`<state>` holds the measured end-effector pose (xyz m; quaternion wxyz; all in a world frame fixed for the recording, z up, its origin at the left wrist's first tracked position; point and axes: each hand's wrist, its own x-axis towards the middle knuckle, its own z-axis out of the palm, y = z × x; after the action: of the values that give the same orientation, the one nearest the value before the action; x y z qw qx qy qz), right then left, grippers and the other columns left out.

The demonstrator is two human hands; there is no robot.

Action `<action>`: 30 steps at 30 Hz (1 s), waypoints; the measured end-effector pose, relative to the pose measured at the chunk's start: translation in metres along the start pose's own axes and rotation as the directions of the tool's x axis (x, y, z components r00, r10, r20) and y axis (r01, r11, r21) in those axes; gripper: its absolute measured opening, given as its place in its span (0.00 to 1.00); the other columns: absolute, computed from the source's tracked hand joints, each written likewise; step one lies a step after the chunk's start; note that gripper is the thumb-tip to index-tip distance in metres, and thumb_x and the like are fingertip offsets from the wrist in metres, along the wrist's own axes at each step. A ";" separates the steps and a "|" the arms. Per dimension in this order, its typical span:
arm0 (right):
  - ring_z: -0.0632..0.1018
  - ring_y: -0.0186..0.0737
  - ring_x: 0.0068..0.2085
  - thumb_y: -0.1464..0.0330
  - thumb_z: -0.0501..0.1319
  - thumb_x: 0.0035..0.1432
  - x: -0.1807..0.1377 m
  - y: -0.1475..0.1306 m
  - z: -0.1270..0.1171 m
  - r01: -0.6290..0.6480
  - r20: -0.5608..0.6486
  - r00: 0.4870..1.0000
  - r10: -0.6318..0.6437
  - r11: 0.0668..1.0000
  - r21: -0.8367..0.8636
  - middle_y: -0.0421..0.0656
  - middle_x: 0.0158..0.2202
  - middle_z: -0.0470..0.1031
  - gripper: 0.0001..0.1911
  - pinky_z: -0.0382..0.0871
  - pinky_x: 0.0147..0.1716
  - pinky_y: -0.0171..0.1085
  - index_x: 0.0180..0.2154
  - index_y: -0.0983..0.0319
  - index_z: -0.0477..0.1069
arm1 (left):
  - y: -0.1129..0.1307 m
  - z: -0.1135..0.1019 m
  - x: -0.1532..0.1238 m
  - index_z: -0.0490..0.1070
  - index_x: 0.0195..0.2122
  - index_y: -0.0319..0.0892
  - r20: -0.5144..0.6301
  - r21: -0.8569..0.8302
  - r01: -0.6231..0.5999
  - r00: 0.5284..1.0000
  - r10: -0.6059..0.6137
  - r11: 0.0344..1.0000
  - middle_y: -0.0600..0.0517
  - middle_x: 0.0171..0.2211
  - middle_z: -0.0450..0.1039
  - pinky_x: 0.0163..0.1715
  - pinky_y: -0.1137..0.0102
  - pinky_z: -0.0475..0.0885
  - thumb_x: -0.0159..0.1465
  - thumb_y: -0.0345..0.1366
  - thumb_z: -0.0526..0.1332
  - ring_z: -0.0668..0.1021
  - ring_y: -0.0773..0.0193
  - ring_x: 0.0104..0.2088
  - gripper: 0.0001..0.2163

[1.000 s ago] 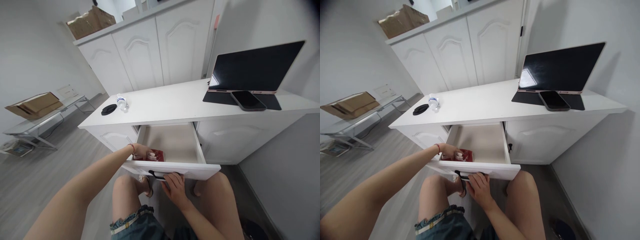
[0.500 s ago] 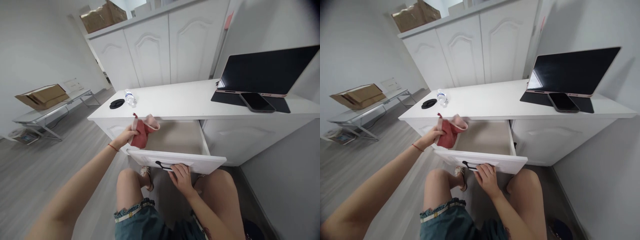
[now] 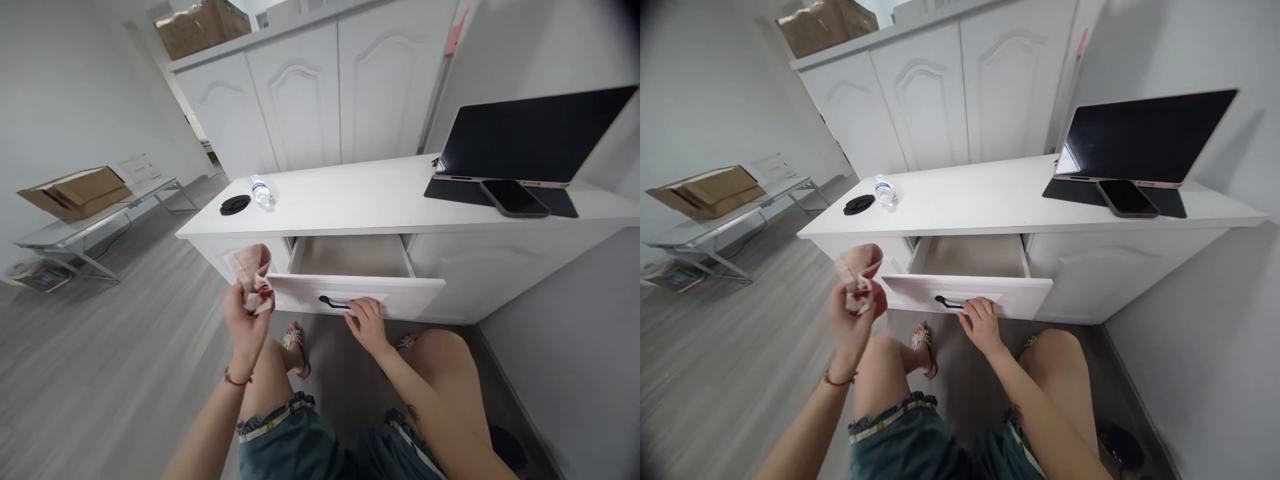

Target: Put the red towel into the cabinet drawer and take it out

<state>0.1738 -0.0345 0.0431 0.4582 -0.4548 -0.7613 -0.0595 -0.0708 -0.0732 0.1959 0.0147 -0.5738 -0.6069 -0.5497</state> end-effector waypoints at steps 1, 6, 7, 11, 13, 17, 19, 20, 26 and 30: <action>0.70 0.45 0.44 0.65 0.57 0.61 0.001 0.001 0.000 -0.001 0.002 1.000 0.001 1.000 0.000 0.46 0.38 0.74 0.10 0.62 0.45 0.45 0.42 0.61 0.71 | 0.000 0.010 -0.005 0.67 0.39 0.44 0.045 0.018 -0.052 0.998 0.051 0.998 0.51 0.36 0.67 0.38 0.64 0.69 0.53 0.31 0.62 0.72 0.60 0.36 0.12; 0.70 0.45 0.46 0.65 0.56 0.61 0.004 0.003 -0.001 0.000 0.038 0.999 0.000 1.000 -0.008 0.46 0.39 0.74 0.11 0.62 0.46 0.45 0.43 0.61 0.71 | -0.004 0.060 -0.019 0.67 0.39 0.43 0.241 0.131 -0.242 0.949 0.206 0.962 0.41 0.56 0.61 0.55 0.54 0.61 0.56 0.30 0.60 0.62 0.50 0.58 0.10; 0.70 0.45 0.46 0.64 0.56 0.61 0.003 0.004 -0.002 0.004 0.048 0.999 -0.004 1.000 -0.008 0.46 0.40 0.74 0.11 0.62 0.46 0.45 0.44 0.61 0.71 | -0.003 0.067 -0.021 0.66 0.39 0.43 0.262 0.157 -0.264 0.940 0.217 0.952 0.41 0.58 0.61 0.57 0.51 0.58 0.56 0.30 0.59 0.60 0.49 0.60 0.10; 0.70 0.45 0.47 0.63 0.57 0.61 0.001 0.011 -0.002 0.058 0.091 0.994 -0.058 0.998 -0.003 0.48 0.43 0.74 0.16 0.64 0.46 0.45 0.49 0.62 0.69 | 0.007 0.080 -0.028 0.64 0.41 0.44 0.373 0.225 -0.326 0.899 0.228 0.918 0.41 0.62 0.58 0.59 0.41 0.42 0.56 0.27 0.56 0.54 0.47 0.64 0.12; 0.71 0.46 0.48 0.62 0.56 0.61 -0.002 0.016 -0.001 0.103 0.096 0.990 -0.101 0.995 -0.016 0.49 0.44 0.73 0.18 0.65 0.46 0.45 0.50 0.62 0.68 | 0.014 0.081 -0.029 0.65 0.41 0.44 0.446 0.218 -0.353 0.865 0.229 0.910 0.42 0.63 0.56 0.59 0.40 0.38 0.54 0.25 0.55 0.52 0.48 0.65 0.13; 0.70 0.47 0.51 0.61 0.56 0.60 -0.013 0.024 0.003 0.169 0.067 0.984 -0.167 0.985 -0.029 0.51 0.44 0.72 0.18 0.67 0.48 0.48 0.50 0.63 0.68 | 0.029 0.084 -0.029 0.66 0.37 0.44 0.523 0.217 -0.377 0.824 0.219 0.900 0.44 0.63 0.56 0.60 0.41 0.37 0.52 0.23 0.54 0.52 0.50 0.65 0.13; 0.68 0.49 0.54 0.61 0.58 0.59 -0.020 0.024 0.004 0.179 0.047 0.983 -0.177 0.984 -0.029 0.52 0.45 0.71 0.20 0.67 0.49 0.49 0.50 0.64 0.68 | 0.035 0.088 -0.028 0.66 0.35 0.44 0.536 0.217 -0.387 0.815 0.222 0.896 0.46 0.62 0.58 0.60 0.42 0.37 0.51 0.23 0.55 0.53 0.51 0.65 0.12; 0.68 0.50 0.54 0.61 0.58 0.58 -0.024 0.024 0.004 0.175 0.035 0.984 -0.173 0.984 -0.034 0.52 0.45 0.71 0.20 0.67 0.49 0.49 0.50 0.65 0.68 | 0.038 0.090 -0.028 0.66 0.34 0.44 0.543 0.215 -0.394 0.808 0.226 0.893 0.46 0.62 0.59 0.61 0.43 0.36 0.51 0.23 0.55 0.54 0.52 0.64 0.12; 0.71 0.48 0.49 0.60 0.59 0.58 -0.045 0.017 0.004 0.069 -0.072 0.995 -0.071 0.997 -0.026 0.51 0.44 0.71 0.19 0.68 0.47 0.49 0.48 0.63 0.69 | 0.064 0.105 -0.029 0.67 0.34 0.45 0.626 0.151 -0.462 0.729 0.277 0.874 0.50 0.60 0.62 0.63 0.46 0.36 0.49 0.23 0.56 0.57 0.55 0.63 0.13; 0.72 0.48 0.48 0.62 0.57 0.59 -0.050 0.021 0.003 0.044 -0.060 0.997 -0.042 0.998 0.038 0.52 0.44 0.71 0.17 0.70 0.46 0.49 0.47 0.63 0.68 | 0.085 0.119 -0.034 0.67 0.35 0.46 0.665 0.089 -0.501 0.673 0.323 0.861 0.52 0.61 0.62 0.63 0.47 0.38 0.51 0.24 0.57 0.57 0.55 0.63 0.12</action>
<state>0.1958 -0.0533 -0.0030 0.4882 -0.4272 -0.7580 -0.0679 0.0745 -0.0374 0.1821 0.0123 -0.8391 -0.4968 -0.2213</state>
